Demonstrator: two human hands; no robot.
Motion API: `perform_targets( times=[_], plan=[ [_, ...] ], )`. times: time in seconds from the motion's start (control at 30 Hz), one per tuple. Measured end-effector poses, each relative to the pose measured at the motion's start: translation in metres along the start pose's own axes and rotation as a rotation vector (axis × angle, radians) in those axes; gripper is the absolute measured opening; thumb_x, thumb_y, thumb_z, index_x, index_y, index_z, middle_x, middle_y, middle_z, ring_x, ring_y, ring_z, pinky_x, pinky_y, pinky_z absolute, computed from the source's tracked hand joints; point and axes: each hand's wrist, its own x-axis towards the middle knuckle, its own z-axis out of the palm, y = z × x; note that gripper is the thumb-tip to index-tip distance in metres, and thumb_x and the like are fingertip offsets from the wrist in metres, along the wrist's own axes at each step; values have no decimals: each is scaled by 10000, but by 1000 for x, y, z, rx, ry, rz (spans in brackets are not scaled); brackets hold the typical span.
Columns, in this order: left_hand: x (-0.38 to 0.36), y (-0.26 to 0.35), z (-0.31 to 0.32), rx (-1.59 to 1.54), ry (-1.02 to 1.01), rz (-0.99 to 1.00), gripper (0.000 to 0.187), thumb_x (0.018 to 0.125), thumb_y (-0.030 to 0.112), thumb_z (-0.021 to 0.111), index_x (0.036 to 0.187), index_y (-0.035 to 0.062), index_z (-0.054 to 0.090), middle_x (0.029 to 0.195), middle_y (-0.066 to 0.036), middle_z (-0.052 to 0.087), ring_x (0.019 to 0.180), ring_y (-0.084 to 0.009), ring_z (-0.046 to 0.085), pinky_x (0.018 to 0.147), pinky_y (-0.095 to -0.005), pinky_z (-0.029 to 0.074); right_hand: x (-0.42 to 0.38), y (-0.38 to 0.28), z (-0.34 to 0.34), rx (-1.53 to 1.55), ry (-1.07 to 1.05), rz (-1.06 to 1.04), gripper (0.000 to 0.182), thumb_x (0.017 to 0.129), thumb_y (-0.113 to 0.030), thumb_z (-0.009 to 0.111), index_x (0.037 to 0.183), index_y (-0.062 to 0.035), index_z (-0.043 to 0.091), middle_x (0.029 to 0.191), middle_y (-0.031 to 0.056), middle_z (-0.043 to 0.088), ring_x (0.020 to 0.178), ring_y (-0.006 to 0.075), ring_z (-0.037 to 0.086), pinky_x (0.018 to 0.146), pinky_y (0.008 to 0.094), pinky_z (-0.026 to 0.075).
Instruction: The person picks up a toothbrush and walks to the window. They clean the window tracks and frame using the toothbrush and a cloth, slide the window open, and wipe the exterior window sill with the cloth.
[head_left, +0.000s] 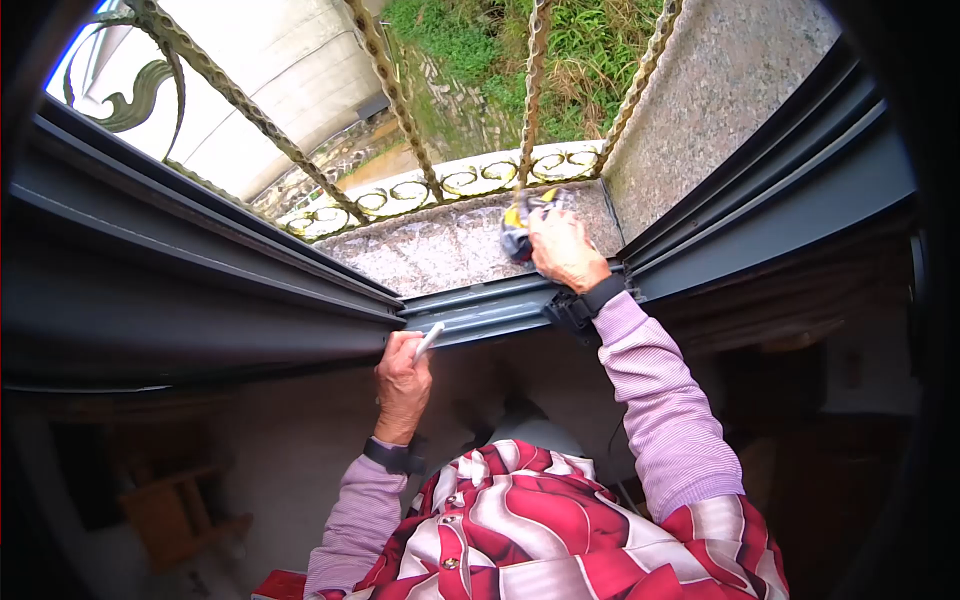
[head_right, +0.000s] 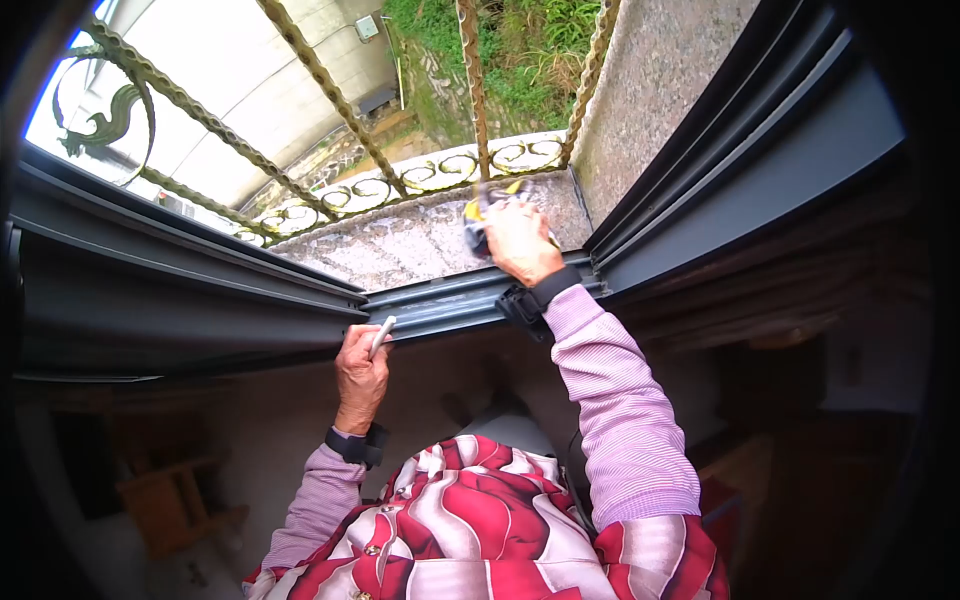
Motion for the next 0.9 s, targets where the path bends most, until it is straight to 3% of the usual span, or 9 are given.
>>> perform_targets(
  times=[0.13, 0.27, 0.33, 0.4, 0.47, 0.57, 0.73, 0.8, 0.9],
  plan=[
    [0, 0, -2, 49, -34, -12, 121, 766, -55, 655, 877, -8, 646, 896, -91, 599, 762, -226, 622, 665, -301, 494, 40, -27, -46, 372, -363, -347, 528, 715, -241, 674, 1171, -19, 523, 983, 166, 620, 883, 360, 620, 790, 449, 498],
    [-1, -1, -1, 28, -32, -43, 121, 766, -65, 644, 873, -10, 651, 898, -88, 602, 764, -207, 626, 663, -294, 496, 75, -72, -51, 783, 117, -529, 478, 655, -226, 720, 1096, -78, 607, 959, 188, 618, 908, 374, 603, 822, 419, 490],
    [1, 4, -2, 16, -42, -63, 118, 767, -70, 638, 868, -12, 652, 899, -87, 603, 769, -200, 627, 664, -292, 496, 95, -106, -40, 676, 153, -677, 521, 637, -250, 751, 1122, -125, 607, 1071, 180, 591, 1073, 401, 524, 897, 465, 448],
    [1, 2, -2, 20, -40, -66, 111, 767, -70, 638, 862, -13, 653, 908, -87, 607, 778, -201, 628, 674, -289, 497, 92, -132, -15, 284, 438, -664, 238, 744, -231, 638, 965, -157, 688, 1203, 117, 522, 1210, 461, 364, 903, 586, 390],
    [1, 2, -3, 23, -40, -68, 115, 763, -70, 644, 863, -13, 654, 914, -88, 610, 784, -204, 628, 680, -291, 499, 88, -132, -5, -26, 344, -633, 169, 787, -225, 575, 849, -130, 700, 1194, 93, 521, 1186, 397, 405, 853, 537, 418],
    [-1, 3, -2, 29, -32, -71, 136, 756, -69, 661, 876, -3, 659, 933, -88, 615, 803, -221, 631, 693, -301, 504, 65, -109, -6, 120, 135, -628, 162, 788, -192, 564, 845, -77, 663, 1167, 102, 504, 1136, 321, 436, 790, 426, 423],
    [0, 5, -3, 17, -32, -50, 139, 767, -52, 666, 891, 8, 658, 943, -91, 614, 818, -236, 632, 704, -308, 504, 25, -54, -11, 9, 115, -380, 159, 779, -175, 587, 828, -56, 681, 1060, 92, 541, 1056, 308, 472, 756, 425, 456],
    [1, 6, -2, 17, -31, -56, 135, 773, -44, 667, 895, 13, 657, 945, -92, 614, 821, -240, 632, 706, -310, 504, 30, -41, -27, 62, -95, -361, 155, 768, -172, 602, 843, -68, 690, 1010, 89, 548, 1043, 303, 480, 725, 421, 487],
    [0, 5, 0, 20, -22, -74, 127, 780, -36, 666, 895, 15, 657, 945, -99, 613, 817, -247, 633, 695, -313, 505, 41, -53, -24, 108, -7, -476, 126, 766, -178, 602, 804, -89, 681, 985, 79, 528, 1035, 297, 473, 701, 415, 507]
  ],
)
